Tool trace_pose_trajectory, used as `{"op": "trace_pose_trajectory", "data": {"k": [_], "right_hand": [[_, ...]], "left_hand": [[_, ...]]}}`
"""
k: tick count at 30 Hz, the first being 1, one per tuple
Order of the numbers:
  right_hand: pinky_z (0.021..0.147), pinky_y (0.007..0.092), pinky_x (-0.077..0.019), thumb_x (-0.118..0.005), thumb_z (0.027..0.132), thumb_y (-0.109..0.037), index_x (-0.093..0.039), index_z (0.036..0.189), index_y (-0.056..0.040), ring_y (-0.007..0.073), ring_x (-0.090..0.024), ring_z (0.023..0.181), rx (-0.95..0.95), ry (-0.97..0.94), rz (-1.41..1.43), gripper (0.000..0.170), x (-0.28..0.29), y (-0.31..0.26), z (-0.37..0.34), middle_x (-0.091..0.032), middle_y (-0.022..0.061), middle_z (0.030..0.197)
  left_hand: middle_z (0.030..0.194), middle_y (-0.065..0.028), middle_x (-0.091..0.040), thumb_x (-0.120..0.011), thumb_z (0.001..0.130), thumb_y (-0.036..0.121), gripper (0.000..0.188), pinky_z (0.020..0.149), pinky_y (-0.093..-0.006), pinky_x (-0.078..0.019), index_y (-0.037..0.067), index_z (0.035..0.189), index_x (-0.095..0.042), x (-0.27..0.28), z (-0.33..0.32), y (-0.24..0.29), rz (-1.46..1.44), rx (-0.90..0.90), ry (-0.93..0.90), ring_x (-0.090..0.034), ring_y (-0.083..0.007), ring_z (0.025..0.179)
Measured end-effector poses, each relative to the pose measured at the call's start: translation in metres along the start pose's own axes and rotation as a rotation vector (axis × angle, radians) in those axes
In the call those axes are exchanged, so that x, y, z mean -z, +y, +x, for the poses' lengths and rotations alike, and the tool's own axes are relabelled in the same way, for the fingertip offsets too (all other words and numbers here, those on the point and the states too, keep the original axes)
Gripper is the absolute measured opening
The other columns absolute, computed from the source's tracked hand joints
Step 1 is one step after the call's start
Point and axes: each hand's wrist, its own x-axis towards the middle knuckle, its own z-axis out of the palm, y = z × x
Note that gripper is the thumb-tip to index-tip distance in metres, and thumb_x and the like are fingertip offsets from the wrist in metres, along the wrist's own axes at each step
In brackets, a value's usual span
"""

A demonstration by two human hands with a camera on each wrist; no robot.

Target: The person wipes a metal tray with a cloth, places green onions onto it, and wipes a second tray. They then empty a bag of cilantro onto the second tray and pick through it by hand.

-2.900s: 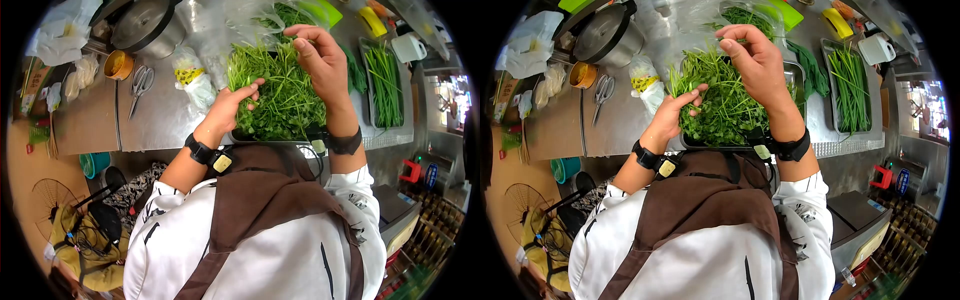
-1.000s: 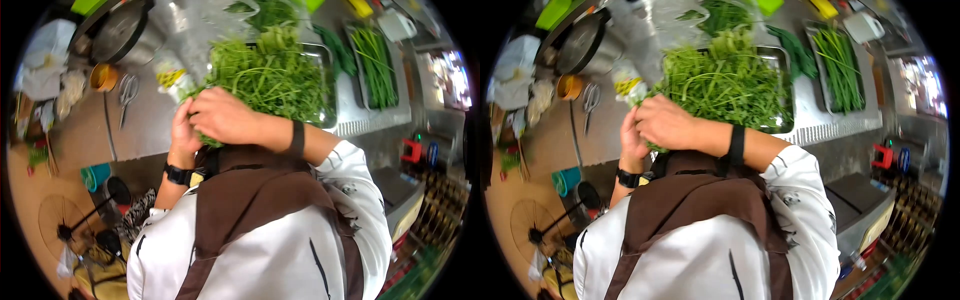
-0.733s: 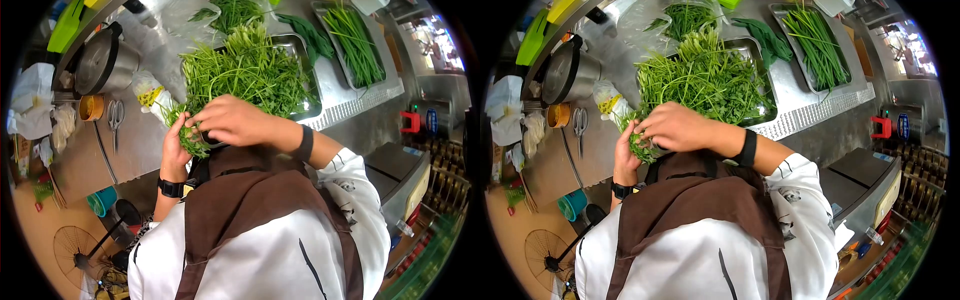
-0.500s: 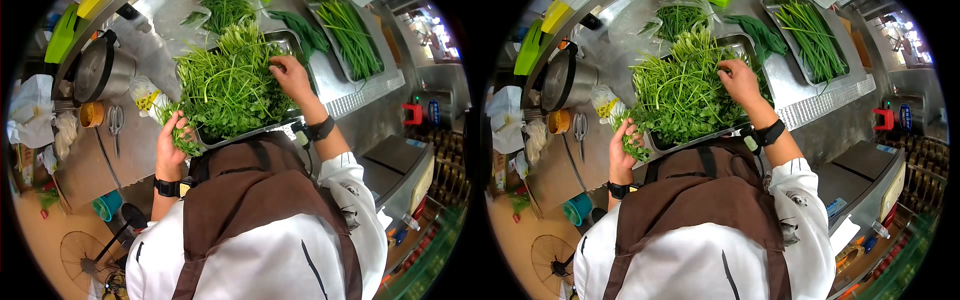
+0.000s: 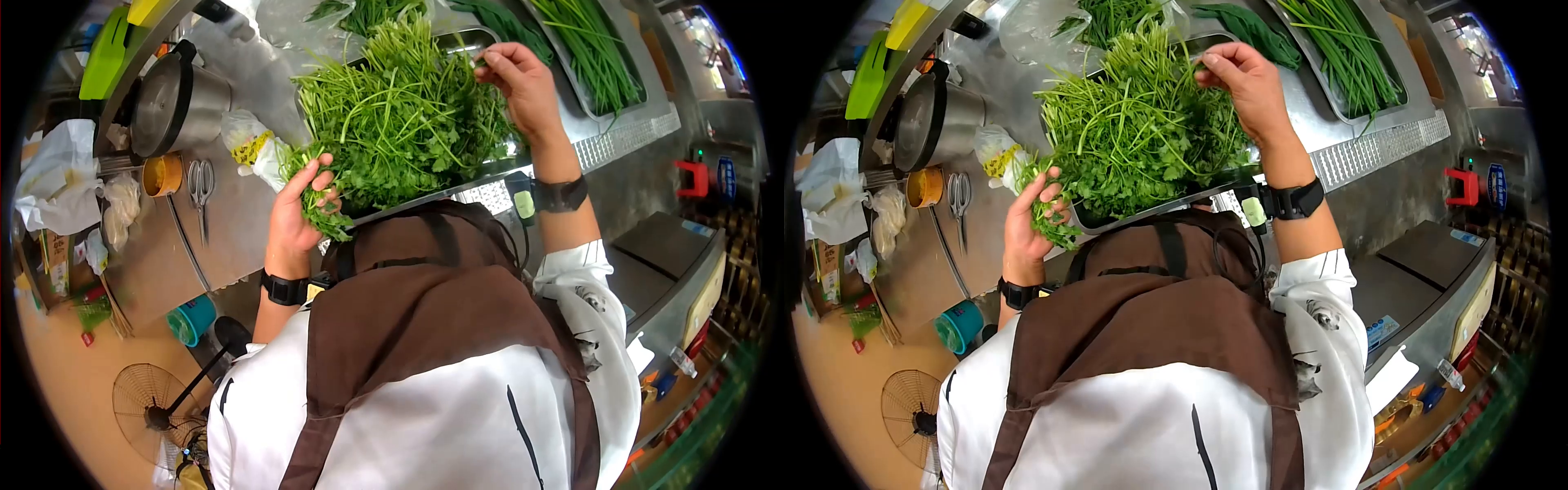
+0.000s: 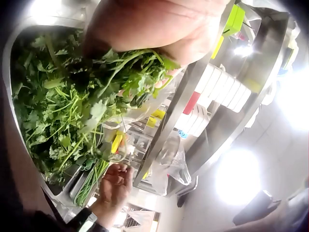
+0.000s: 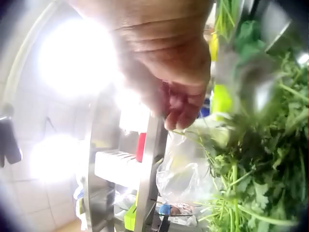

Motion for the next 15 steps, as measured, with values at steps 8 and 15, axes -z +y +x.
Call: {"op": "trace_pose_trajectory", "data": {"k": [8, 15], "right_hand": [[0.066, 0.0242, -0.0503, -0.060, 0.086, -0.010, -0.061, 0.091, 0.0004, 0.0116, -0.062, 0.071, 0.201, -0.042, -0.368, 0.011, -0.010, -0.011, 0.012, -0.064, 0.0049, 0.080], [0.071, 0.0353, -0.0494, -0.062, 0.080, -0.019, -0.060, 0.104, -0.0063, 0.0289, -0.061, 0.083, 0.475, 0.140, -1.210, 0.027, 0.006, 0.013, 0.000, -0.059, 0.0143, 0.103]], "left_hand": [[0.070, 0.0050, -0.043, -0.052, 0.091, 0.023, 0.035, 0.054, -0.0205, -0.0348, 0.000, 0.117, -0.053, -0.023, 0.010, -0.001, 0.168, 0.056, -0.055, -0.040, -0.0079, 0.058], [0.068, 0.0054, -0.043, -0.052, 0.092, 0.021, 0.028, 0.052, -0.0198, -0.0336, 0.004, 0.114, -0.052, -0.018, 0.017, 0.007, 0.222, 0.002, -0.013, -0.039, -0.0067, 0.056]]}}
